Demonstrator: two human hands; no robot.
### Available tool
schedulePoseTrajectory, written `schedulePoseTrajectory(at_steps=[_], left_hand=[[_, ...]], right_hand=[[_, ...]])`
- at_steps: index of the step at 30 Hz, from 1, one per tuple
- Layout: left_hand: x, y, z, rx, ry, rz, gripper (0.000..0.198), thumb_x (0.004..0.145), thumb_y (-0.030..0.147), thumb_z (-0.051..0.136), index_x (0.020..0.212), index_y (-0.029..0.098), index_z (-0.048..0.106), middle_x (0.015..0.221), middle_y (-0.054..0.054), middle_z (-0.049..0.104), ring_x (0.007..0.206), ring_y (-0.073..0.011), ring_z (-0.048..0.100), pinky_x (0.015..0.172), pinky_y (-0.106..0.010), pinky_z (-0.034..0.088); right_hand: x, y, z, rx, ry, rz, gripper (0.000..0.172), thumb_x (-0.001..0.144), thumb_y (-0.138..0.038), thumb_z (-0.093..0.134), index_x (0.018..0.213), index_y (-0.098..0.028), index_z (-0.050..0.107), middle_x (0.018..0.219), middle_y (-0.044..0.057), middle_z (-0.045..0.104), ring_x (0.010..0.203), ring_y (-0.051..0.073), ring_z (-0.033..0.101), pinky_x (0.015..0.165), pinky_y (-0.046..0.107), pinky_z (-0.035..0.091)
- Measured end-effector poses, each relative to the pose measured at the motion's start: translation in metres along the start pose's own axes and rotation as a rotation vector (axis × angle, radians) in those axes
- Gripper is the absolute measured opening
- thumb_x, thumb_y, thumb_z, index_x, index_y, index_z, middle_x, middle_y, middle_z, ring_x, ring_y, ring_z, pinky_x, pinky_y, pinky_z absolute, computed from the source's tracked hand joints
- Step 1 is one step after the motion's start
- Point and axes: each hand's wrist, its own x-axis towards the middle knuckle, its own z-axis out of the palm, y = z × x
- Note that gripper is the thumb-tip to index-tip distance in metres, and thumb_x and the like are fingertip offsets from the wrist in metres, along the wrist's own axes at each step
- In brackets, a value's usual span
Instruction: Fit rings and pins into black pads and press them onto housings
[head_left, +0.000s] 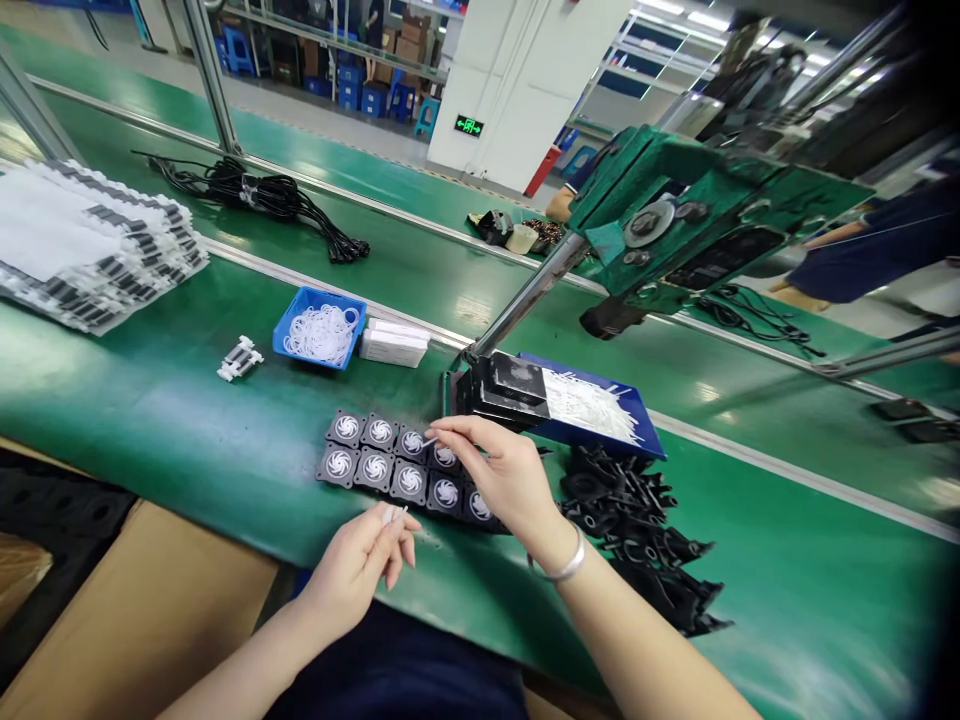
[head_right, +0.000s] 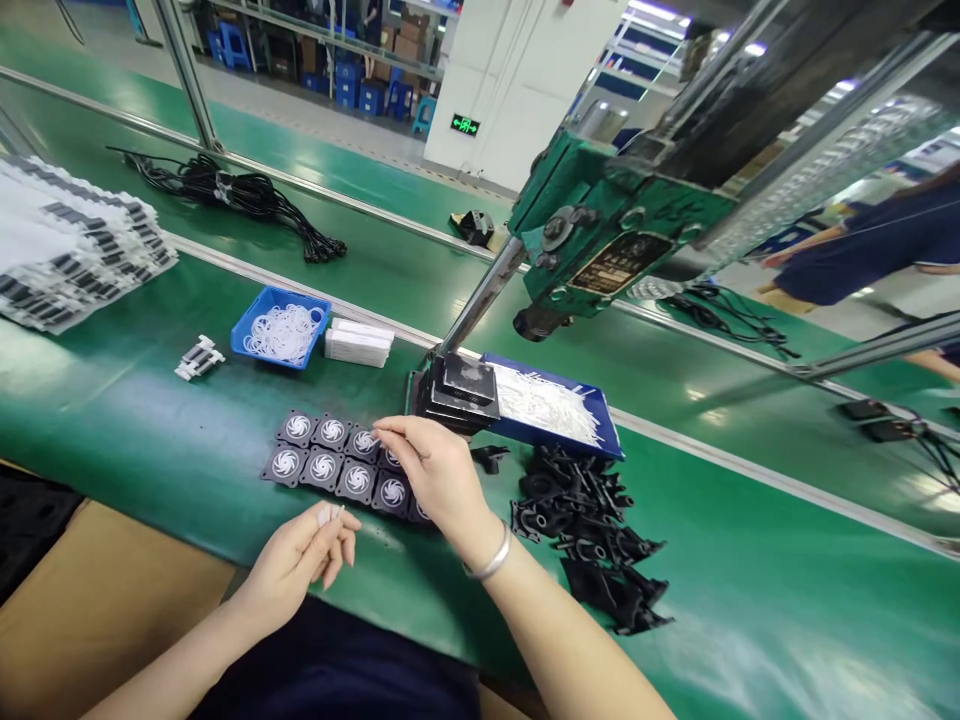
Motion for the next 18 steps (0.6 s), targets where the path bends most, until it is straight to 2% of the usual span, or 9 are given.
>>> schedulePoseTrajectory(at_steps=[5, 10, 14, 15, 18], left_hand=[[0.003, 0.002, -0.003, -0.011, -0.048, -0.003, 0.038, 0.104, 0.043, 0.034, 0.098, 0.015, 0.058, 0.077, 0.0, 0.059, 0.053, -0.0068, 0.052, 0.052, -0.022, 0.039], [0.004, 0.003, -0.005, -0.033, -0.098, -0.001, 0.038, 0.105, 0.043, 0.033, 0.1, 0.015, 0.06, 0.079, -0.001, 0.059, 0.056, -0.0073, 0.056, 0.054, -0.021, 0.042], [0.004, 0.001, -0.006, -0.02, -0.114, 0.019, 0.037, 0.105, 0.04, 0.034, 0.102, 0.015, 0.061, 0.081, -0.001, 0.059, 0.058, -0.0074, 0.057, 0.055, -0.021, 0.042], [0.004, 0.0, -0.006, -0.015, -0.115, 0.029, 0.037, 0.105, 0.04, 0.034, 0.102, 0.015, 0.061, 0.081, -0.001, 0.059, 0.058, -0.0075, 0.057, 0.055, -0.021, 0.042], [0.004, 0.0, -0.007, -0.004, -0.12, 0.056, 0.035, 0.105, 0.038, 0.036, 0.104, 0.016, 0.063, 0.082, -0.001, 0.06, 0.058, -0.0071, 0.057, 0.054, -0.02, 0.042]], right_hand=[[0.01, 0.008, 0.013, -0.13, -0.028, -0.11, 0.014, 0.098, -0.022, 0.056, 0.1, -0.02, 0.07, 0.092, 0.003, 0.075, 0.083, 0.018, 0.069, 0.078, 0.029, 0.054], [0.011, 0.01, 0.016, -0.192, -0.042, -0.124, 0.014, 0.099, -0.023, 0.055, 0.099, -0.02, 0.068, 0.091, 0.003, 0.073, 0.082, 0.017, 0.067, 0.076, 0.029, 0.052], [0.017, 0.01, 0.016, -0.32, -0.117, -0.208, 0.017, 0.096, -0.03, 0.06, 0.085, -0.018, 0.065, 0.078, 0.004, 0.066, 0.075, 0.019, 0.059, 0.071, 0.032, 0.049], [0.019, 0.007, 0.013, -0.379, -0.093, -0.242, 0.019, 0.095, -0.033, 0.062, 0.085, -0.017, 0.064, 0.079, 0.006, 0.064, 0.077, 0.021, 0.057, 0.072, 0.034, 0.049], [0.016, -0.009, -0.001, -0.467, 0.116, -0.278, 0.023, 0.093, -0.038, 0.064, 0.094, -0.015, 0.063, 0.088, 0.01, 0.061, 0.085, 0.024, 0.054, 0.078, 0.039, 0.047]])
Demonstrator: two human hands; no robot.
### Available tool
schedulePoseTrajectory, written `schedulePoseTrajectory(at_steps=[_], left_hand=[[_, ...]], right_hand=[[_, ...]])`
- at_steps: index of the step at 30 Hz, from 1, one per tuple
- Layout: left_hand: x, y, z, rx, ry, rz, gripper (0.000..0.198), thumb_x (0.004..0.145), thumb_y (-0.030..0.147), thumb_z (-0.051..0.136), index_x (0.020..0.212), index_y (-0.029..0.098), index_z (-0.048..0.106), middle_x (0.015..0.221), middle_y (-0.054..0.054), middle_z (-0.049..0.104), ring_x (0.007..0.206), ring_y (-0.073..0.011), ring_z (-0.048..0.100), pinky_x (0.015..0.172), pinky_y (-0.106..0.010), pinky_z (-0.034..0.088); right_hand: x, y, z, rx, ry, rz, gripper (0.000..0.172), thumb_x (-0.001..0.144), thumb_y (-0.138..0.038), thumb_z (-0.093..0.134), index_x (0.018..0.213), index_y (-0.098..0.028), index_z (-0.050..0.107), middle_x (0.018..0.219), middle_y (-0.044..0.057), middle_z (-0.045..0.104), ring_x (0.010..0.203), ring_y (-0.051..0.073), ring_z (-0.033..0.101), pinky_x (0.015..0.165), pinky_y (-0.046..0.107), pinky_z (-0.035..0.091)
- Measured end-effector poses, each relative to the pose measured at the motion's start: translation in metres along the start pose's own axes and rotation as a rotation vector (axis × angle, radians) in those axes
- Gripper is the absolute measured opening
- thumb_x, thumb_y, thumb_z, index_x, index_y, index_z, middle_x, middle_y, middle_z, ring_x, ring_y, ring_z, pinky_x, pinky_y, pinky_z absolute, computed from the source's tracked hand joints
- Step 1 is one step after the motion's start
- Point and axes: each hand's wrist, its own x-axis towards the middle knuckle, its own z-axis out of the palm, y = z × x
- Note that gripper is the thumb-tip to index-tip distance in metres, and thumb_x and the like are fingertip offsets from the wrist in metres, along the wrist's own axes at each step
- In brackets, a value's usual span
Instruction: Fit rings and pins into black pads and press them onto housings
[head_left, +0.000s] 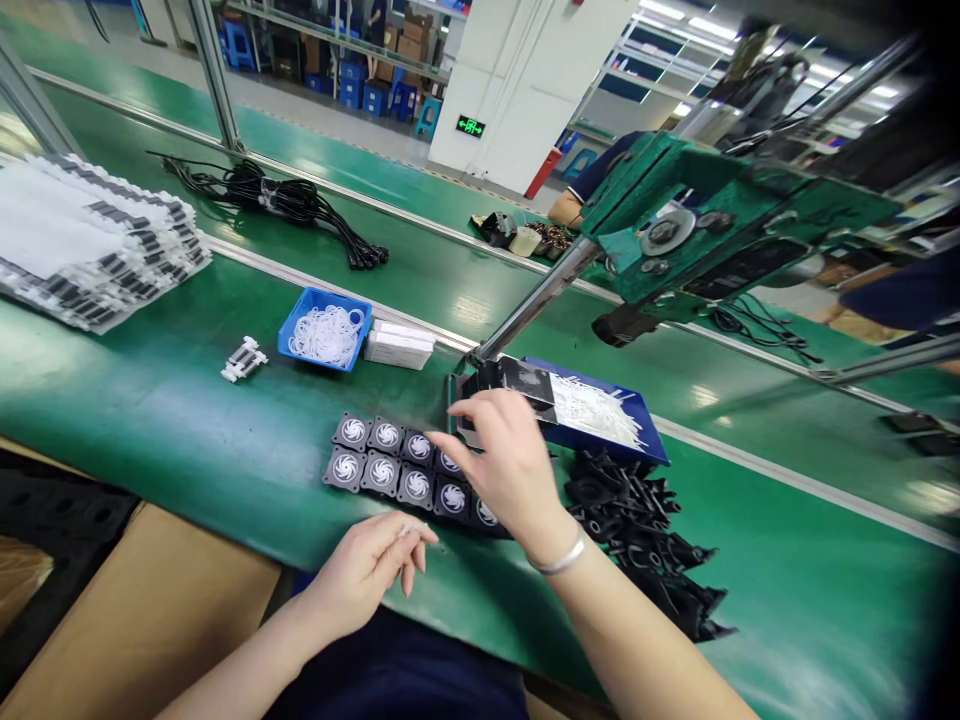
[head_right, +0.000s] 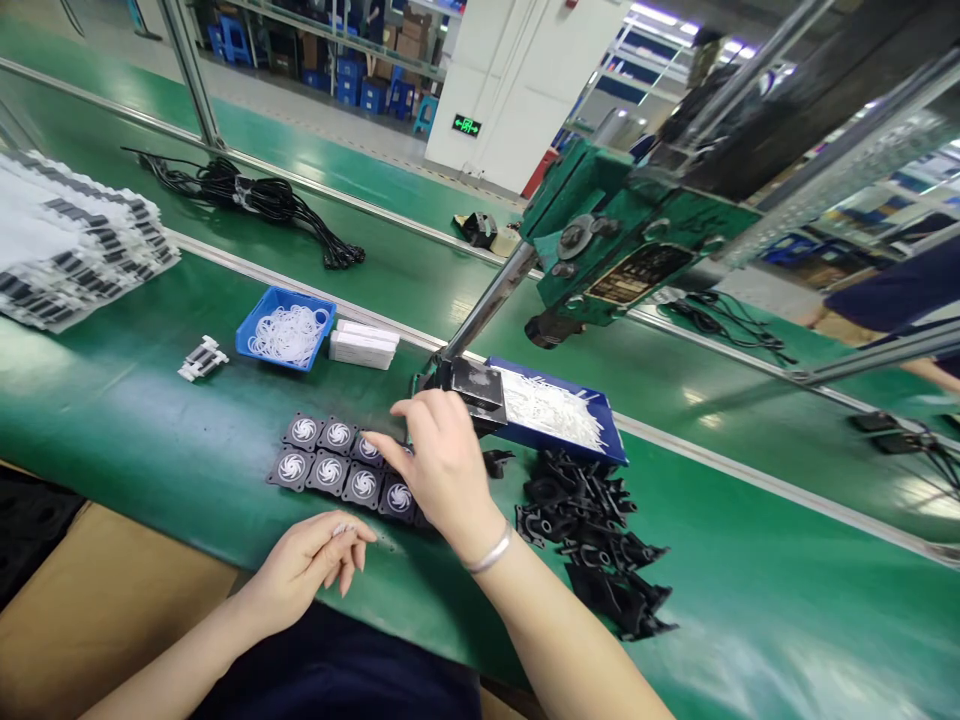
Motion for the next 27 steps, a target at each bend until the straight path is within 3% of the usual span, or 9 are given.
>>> schedulePoseTrajectory(at_steps=[2, 5, 7, 12, 16, 22, 27], left_hand=[[0.0, 0.0, 0.0, -0.005, -0.001, 0.014, 0.034, 0.105, 0.037, 0.036, 0.104, 0.016, 0.062, 0.081, -0.001, 0.06, 0.057, -0.0067, 0.057, 0.054, -0.02, 0.042], [-0.001, 0.0, 0.0, -0.005, 0.007, 0.055, 0.035, 0.105, 0.037, 0.036, 0.092, 0.015, 0.06, 0.077, -0.001, 0.059, 0.057, -0.0073, 0.056, 0.056, -0.021, 0.043], [-0.002, -0.001, 0.001, 0.009, 0.015, 0.083, 0.036, 0.105, 0.036, 0.035, 0.085, 0.015, 0.058, 0.075, -0.001, 0.058, 0.058, -0.0076, 0.056, 0.058, -0.021, 0.045], [-0.006, 0.002, 0.004, -0.025, 0.072, 0.081, 0.036, 0.105, 0.037, 0.035, 0.089, 0.015, 0.059, 0.075, -0.001, 0.06, 0.056, -0.0074, 0.055, 0.054, -0.02, 0.043], [-0.009, 0.005, -0.002, -0.091, 0.16, 0.001, 0.039, 0.104, 0.042, 0.034, 0.104, 0.014, 0.061, 0.079, -0.002, 0.062, 0.054, -0.0079, 0.056, 0.049, -0.021, 0.04], [-0.012, 0.001, -0.012, -0.055, 0.146, -0.05, 0.036, 0.105, 0.042, 0.034, 0.113, 0.015, 0.057, 0.081, -0.001, 0.06, 0.056, -0.0084, 0.056, 0.052, -0.022, 0.041], [-0.012, 0.001, -0.012, 0.005, 0.099, -0.047, 0.034, 0.105, 0.042, 0.031, 0.108, 0.016, 0.054, 0.08, 0.0, 0.061, 0.056, -0.0081, 0.055, 0.055, -0.023, 0.042]], right_hand=[[-0.006, -0.01, -0.014, 0.095, -0.007, 0.017, 0.023, 0.092, -0.037, 0.065, 0.099, -0.016, 0.063, 0.092, 0.01, 0.06, 0.09, 0.024, 0.055, 0.081, 0.039, 0.048], [-0.024, -0.026, -0.02, 0.411, -0.336, 0.014, 0.019, 0.094, -0.034, 0.064, 0.105, -0.019, 0.063, 0.095, 0.007, 0.062, 0.089, 0.019, 0.058, 0.078, 0.031, 0.05], [-0.038, -0.035, -0.015, 0.545, -0.436, 0.054, 0.01, 0.098, -0.028, 0.058, 0.1, -0.019, 0.063, 0.09, 0.004, 0.063, 0.083, 0.015, 0.059, 0.073, 0.027, 0.05], [-0.046, -0.036, -0.009, 0.658, -0.291, 0.144, 0.014, 0.097, -0.025, 0.059, 0.085, -0.019, 0.065, 0.079, 0.002, 0.064, 0.075, 0.014, 0.062, 0.068, 0.025, 0.05], [-0.036, -0.022, -0.011, 0.565, -0.15, 0.276, 0.01, 0.097, -0.021, 0.059, 0.097, -0.023, 0.068, 0.093, 0.002, 0.074, 0.087, 0.015, 0.07, 0.079, 0.025, 0.056], [-0.032, -0.017, 0.001, 0.386, -0.139, 0.083, 0.018, 0.099, -0.018, 0.053, 0.103, -0.021, 0.069, 0.092, 0.005, 0.075, 0.084, 0.018, 0.07, 0.076, 0.032, 0.058], [-0.036, -0.019, 0.002, 0.354, -0.13, 0.037, 0.014, 0.098, -0.015, 0.054, 0.104, -0.02, 0.067, 0.091, 0.005, 0.073, 0.083, 0.017, 0.067, 0.075, 0.032, 0.057]])
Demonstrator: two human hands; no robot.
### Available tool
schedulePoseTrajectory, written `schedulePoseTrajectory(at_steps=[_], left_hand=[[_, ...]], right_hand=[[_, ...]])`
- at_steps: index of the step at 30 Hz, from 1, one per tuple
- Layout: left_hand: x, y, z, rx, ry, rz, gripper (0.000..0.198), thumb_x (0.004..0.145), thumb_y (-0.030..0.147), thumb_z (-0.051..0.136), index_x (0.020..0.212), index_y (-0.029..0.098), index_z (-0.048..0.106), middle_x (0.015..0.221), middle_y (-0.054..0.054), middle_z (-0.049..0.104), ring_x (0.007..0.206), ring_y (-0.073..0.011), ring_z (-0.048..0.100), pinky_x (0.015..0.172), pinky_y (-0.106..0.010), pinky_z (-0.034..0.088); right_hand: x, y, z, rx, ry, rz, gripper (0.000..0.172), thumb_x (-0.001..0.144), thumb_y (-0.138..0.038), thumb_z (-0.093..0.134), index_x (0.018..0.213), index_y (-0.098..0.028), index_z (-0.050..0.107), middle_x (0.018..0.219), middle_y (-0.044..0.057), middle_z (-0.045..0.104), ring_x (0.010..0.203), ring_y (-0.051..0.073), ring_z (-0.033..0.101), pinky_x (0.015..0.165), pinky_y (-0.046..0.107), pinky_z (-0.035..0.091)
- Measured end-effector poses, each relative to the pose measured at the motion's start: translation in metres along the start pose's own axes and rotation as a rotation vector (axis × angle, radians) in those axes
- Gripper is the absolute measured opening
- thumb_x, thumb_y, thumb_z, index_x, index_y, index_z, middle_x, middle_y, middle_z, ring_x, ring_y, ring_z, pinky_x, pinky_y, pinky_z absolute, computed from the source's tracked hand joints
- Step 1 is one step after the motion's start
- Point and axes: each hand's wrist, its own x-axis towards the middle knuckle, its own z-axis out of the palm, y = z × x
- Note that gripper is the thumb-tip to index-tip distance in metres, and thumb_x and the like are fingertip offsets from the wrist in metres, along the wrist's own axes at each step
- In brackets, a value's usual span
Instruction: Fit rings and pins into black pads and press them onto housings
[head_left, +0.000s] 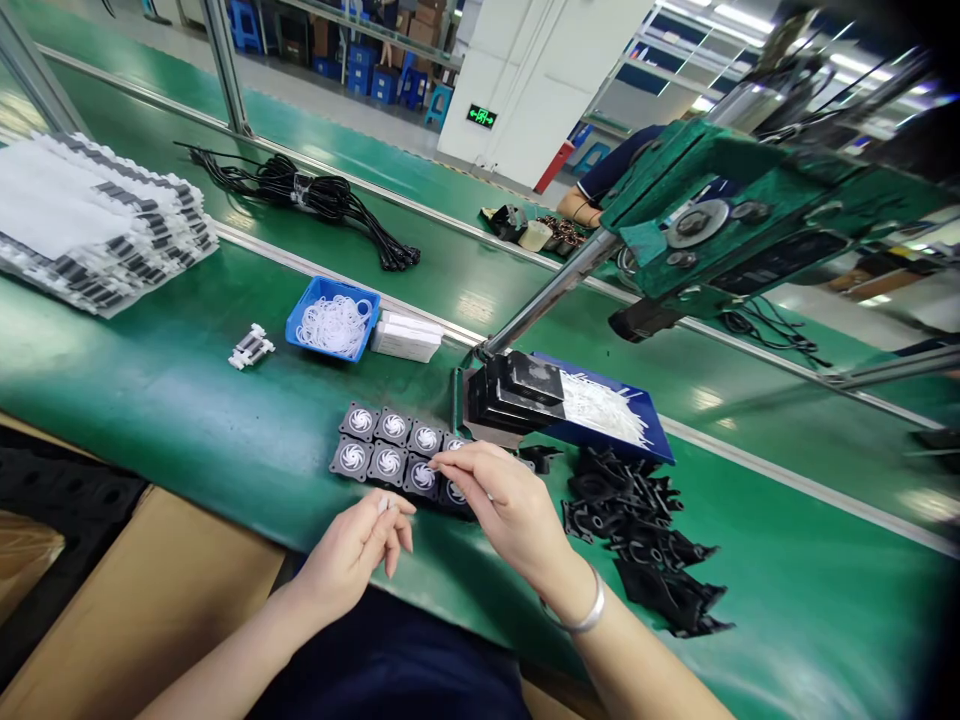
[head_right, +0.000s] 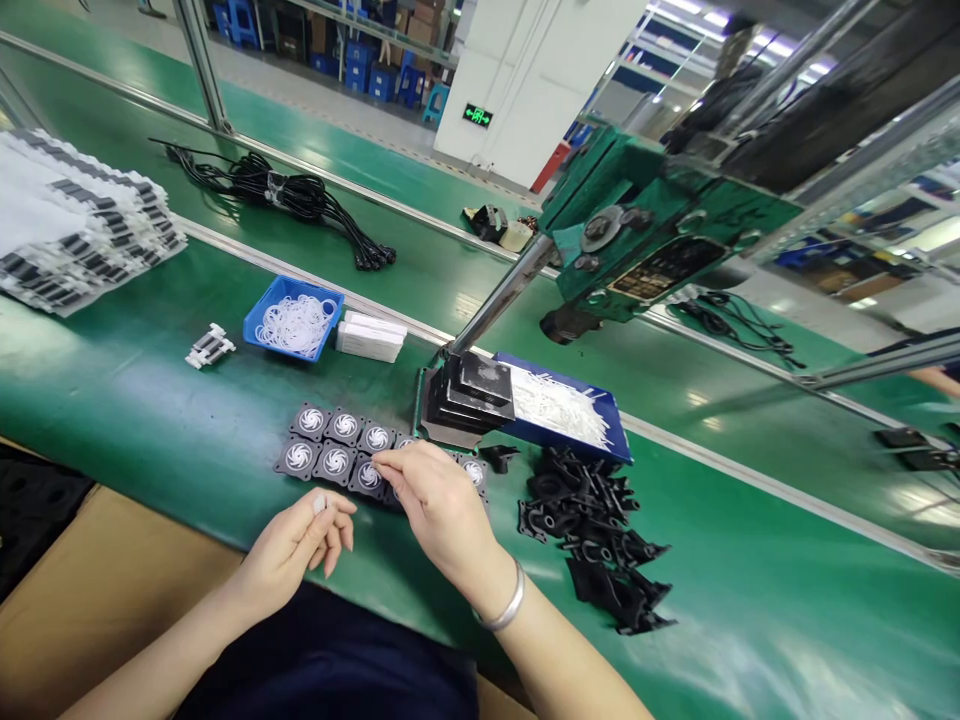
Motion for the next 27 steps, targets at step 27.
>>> schedulePoseTrajectory(at_steps=[27], left_hand=[[0.002, 0.009, 0.0, 0.023, -0.092, 0.074, 0.038, 0.105, 0.037, 0.034, 0.088, 0.015, 0.059, 0.073, -0.002, 0.06, 0.057, -0.0091, 0.054, 0.057, -0.022, 0.047]], right_hand=[[0.0, -0.021, 0.0, 0.297, -0.244, 0.095, 0.011, 0.096, -0.026, 0.062, 0.105, -0.022, 0.065, 0.096, 0.005, 0.063, 0.091, 0.016, 0.061, 0.08, 0.029, 0.053]])
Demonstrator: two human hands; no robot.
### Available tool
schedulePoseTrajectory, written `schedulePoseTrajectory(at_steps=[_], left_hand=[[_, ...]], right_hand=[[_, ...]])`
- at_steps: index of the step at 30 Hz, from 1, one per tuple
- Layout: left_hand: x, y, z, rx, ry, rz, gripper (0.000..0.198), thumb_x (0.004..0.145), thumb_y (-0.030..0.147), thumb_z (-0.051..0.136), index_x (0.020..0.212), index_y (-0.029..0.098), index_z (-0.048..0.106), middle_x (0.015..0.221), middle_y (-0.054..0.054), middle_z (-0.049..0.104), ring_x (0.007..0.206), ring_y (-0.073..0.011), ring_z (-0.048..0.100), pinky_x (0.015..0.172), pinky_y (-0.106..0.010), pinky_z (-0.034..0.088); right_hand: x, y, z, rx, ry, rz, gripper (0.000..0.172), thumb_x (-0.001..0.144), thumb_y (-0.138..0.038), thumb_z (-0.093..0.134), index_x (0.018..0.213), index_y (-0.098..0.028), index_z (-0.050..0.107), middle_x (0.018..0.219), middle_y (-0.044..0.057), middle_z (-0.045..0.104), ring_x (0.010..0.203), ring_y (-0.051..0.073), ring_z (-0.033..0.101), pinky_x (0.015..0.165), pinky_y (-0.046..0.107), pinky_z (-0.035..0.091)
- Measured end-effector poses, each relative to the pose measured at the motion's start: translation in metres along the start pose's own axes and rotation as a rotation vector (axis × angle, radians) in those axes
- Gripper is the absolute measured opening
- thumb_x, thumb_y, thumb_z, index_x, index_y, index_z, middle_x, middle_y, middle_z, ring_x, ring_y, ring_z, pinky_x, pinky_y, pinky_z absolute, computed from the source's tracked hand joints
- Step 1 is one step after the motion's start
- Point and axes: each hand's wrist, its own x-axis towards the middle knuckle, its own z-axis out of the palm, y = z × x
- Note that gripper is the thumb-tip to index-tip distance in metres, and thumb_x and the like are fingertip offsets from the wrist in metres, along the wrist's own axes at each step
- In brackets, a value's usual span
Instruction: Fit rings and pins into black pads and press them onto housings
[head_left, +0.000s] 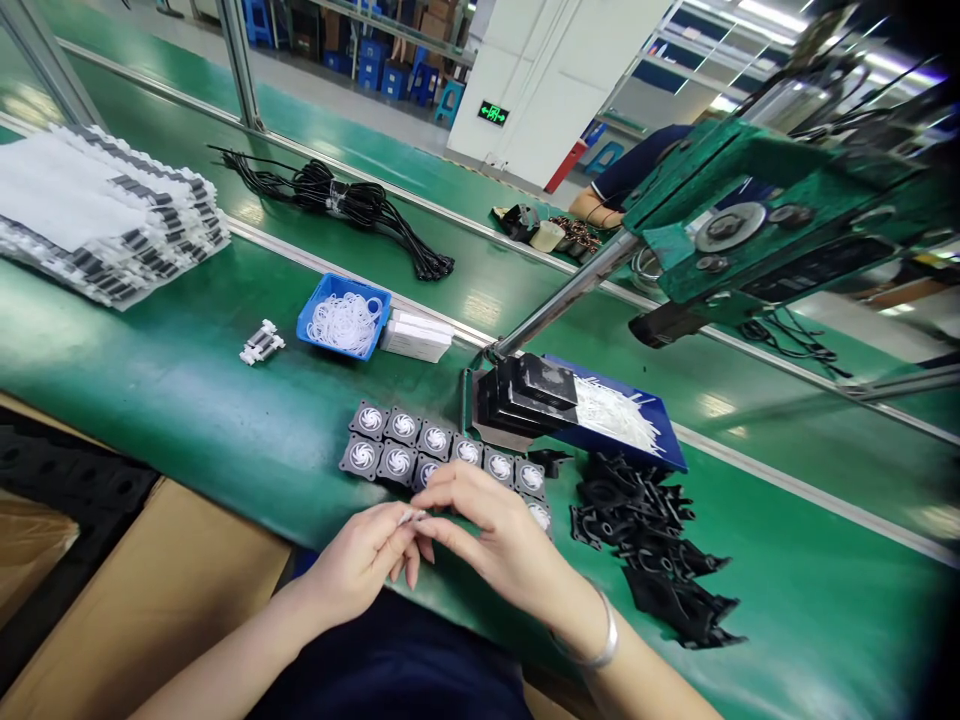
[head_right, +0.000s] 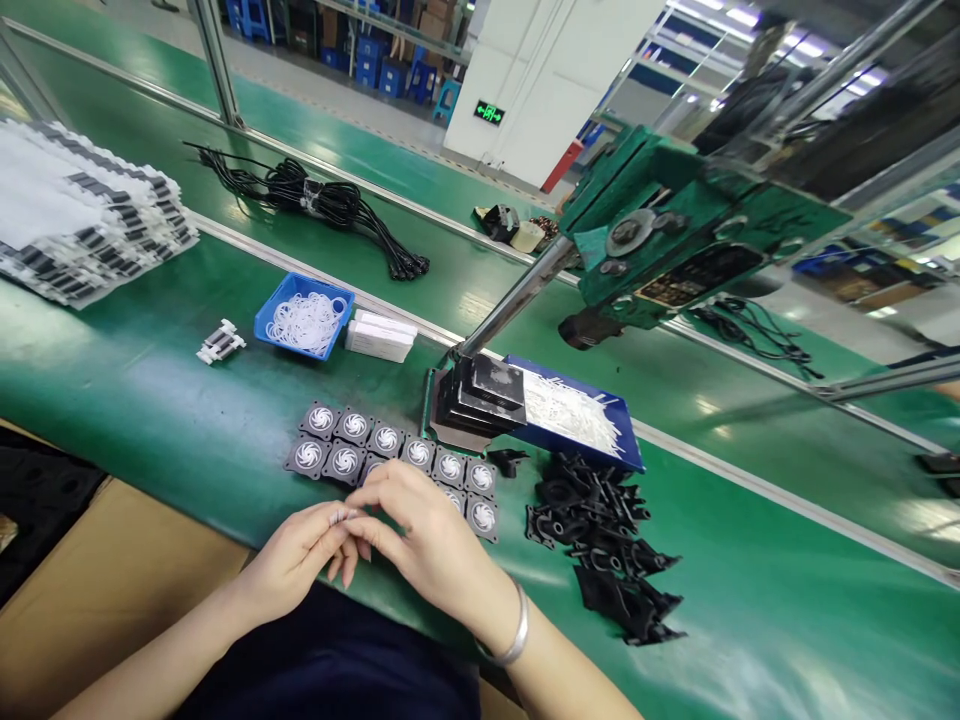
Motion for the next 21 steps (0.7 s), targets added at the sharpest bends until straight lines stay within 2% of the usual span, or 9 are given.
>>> schedulePoseTrajectory(at_steps=[1, 3, 7, 9, 13, 17, 21], left_hand=[[0.0, 0.0, 0.0, 0.018, 0.0, 0.009, 0.039, 0.105, 0.037, 0.034, 0.086, 0.015, 0.059, 0.069, -0.001, 0.06, 0.056, -0.009, 0.053, 0.057, -0.021, 0.047], [0.0, 0.001, 0.0, 0.029, 0.009, 0.02, 0.039, 0.105, 0.036, 0.033, 0.085, 0.015, 0.059, 0.067, -0.001, 0.059, 0.055, -0.0088, 0.051, 0.057, -0.021, 0.046], [-0.003, 0.0, 0.0, -0.023, 0.066, 0.026, 0.04, 0.105, 0.039, 0.034, 0.087, 0.014, 0.06, 0.068, -0.001, 0.06, 0.054, -0.0086, 0.052, 0.055, -0.021, 0.046], [-0.004, -0.002, -0.002, -0.097, 0.12, 0.009, 0.04, 0.104, 0.041, 0.035, 0.093, 0.013, 0.061, 0.073, -0.003, 0.063, 0.055, -0.0091, 0.056, 0.053, -0.022, 0.045], [-0.005, -0.006, -0.006, -0.19, 0.181, -0.046, 0.04, 0.103, 0.045, 0.037, 0.102, 0.013, 0.06, 0.082, -0.005, 0.066, 0.056, -0.0097, 0.06, 0.049, -0.021, 0.043], [-0.003, -0.009, -0.009, -0.136, 0.138, -0.051, 0.038, 0.103, 0.044, 0.038, 0.102, 0.014, 0.061, 0.083, -0.004, 0.065, 0.056, -0.0087, 0.06, 0.05, -0.021, 0.043], [-0.001, -0.009, -0.01, -0.1, 0.113, -0.051, 0.038, 0.103, 0.043, 0.037, 0.102, 0.013, 0.06, 0.084, -0.005, 0.065, 0.056, -0.0087, 0.06, 0.05, -0.021, 0.043]], right_hand=[[0.0, 0.0, 0.003, 0.029, -0.011, 0.012, 0.007, 0.097, -0.024, 0.06, 0.098, -0.021, 0.065, 0.091, 0.004, 0.062, 0.087, 0.015, 0.061, 0.077, 0.027, 0.052], [0.001, 0.0, 0.009, 0.042, -0.01, 0.035, 0.012, 0.097, -0.022, 0.058, 0.087, -0.02, 0.064, 0.084, 0.002, 0.06, 0.082, 0.014, 0.06, 0.073, 0.026, 0.05], [0.009, -0.002, 0.006, 0.035, -0.039, 0.002, 0.018, 0.097, -0.025, 0.059, 0.08, -0.019, 0.061, 0.08, 0.002, 0.06, 0.077, 0.014, 0.059, 0.07, 0.026, 0.049], [0.018, -0.001, -0.001, 0.081, 0.032, -0.011, 0.017, 0.098, -0.026, 0.058, 0.082, -0.02, 0.062, 0.082, 0.003, 0.064, 0.079, 0.015, 0.062, 0.072, 0.027, 0.051], [0.042, 0.01, -0.012, 0.078, 0.252, 0.106, 0.013, 0.098, -0.028, 0.057, 0.092, -0.022, 0.067, 0.089, 0.003, 0.073, 0.081, 0.016, 0.069, 0.076, 0.027, 0.055], [0.059, 0.025, -0.01, -0.09, 0.238, 0.086, 0.012, 0.098, -0.026, 0.057, 0.098, -0.023, 0.069, 0.092, 0.001, 0.075, 0.084, 0.017, 0.072, 0.078, 0.027, 0.056], [0.064, 0.033, -0.005, -0.189, 0.214, 0.031, 0.014, 0.098, -0.025, 0.055, 0.099, -0.022, 0.069, 0.094, 0.002, 0.075, 0.086, 0.017, 0.071, 0.08, 0.029, 0.056]])
